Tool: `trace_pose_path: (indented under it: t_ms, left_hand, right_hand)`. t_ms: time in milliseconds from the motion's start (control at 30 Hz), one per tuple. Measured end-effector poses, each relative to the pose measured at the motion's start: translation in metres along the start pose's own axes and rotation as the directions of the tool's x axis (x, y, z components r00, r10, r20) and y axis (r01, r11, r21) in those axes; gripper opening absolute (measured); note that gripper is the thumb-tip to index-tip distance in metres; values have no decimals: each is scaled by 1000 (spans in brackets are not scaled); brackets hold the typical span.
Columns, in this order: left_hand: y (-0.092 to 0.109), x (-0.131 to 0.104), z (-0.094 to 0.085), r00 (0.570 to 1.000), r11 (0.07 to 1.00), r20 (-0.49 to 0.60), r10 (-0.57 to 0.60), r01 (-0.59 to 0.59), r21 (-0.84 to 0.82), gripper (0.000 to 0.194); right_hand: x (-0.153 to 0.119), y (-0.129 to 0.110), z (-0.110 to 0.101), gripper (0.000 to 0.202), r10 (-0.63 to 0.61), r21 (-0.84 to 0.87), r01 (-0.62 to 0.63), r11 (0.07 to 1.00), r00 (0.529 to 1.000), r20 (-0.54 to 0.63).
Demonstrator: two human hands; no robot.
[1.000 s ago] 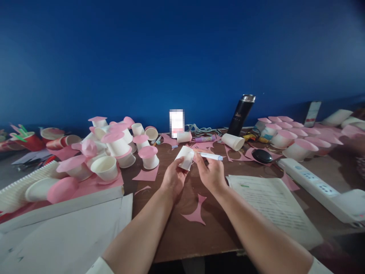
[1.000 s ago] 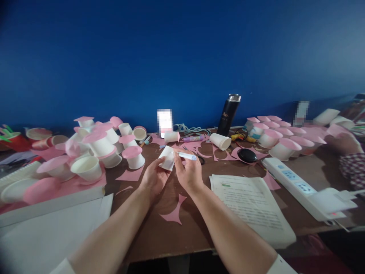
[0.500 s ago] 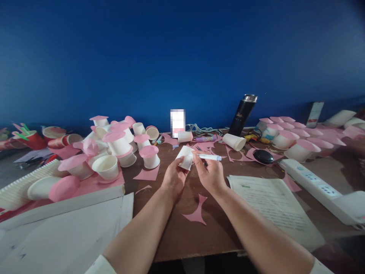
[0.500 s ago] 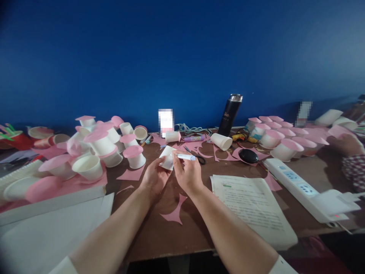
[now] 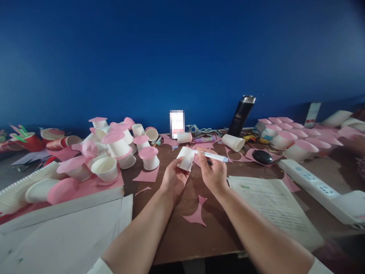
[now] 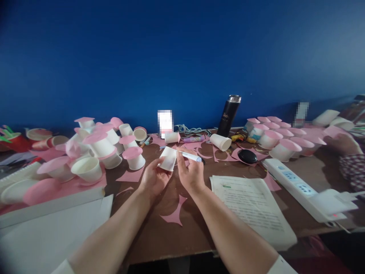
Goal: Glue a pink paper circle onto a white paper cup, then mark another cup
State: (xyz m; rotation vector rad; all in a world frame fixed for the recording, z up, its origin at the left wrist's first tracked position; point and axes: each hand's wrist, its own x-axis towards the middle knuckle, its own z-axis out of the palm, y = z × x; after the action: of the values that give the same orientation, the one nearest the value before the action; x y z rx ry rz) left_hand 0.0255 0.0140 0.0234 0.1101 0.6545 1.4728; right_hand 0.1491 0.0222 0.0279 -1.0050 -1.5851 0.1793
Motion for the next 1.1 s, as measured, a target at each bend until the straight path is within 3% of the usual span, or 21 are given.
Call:
trace_pose_path:
  t_ms: [467,1100]
  left_hand:
    - [-2,2,-2,1000,1000,22,-1,0,23,19]
    - [-2,0,-1,1000,1000,-6,-27,27,14,11]
  right_hand:
    - [1,-2,-1,23,-38,-17,38,999,999,21]
    - [0,0,0,23,-22,-26,23,999,999,42]
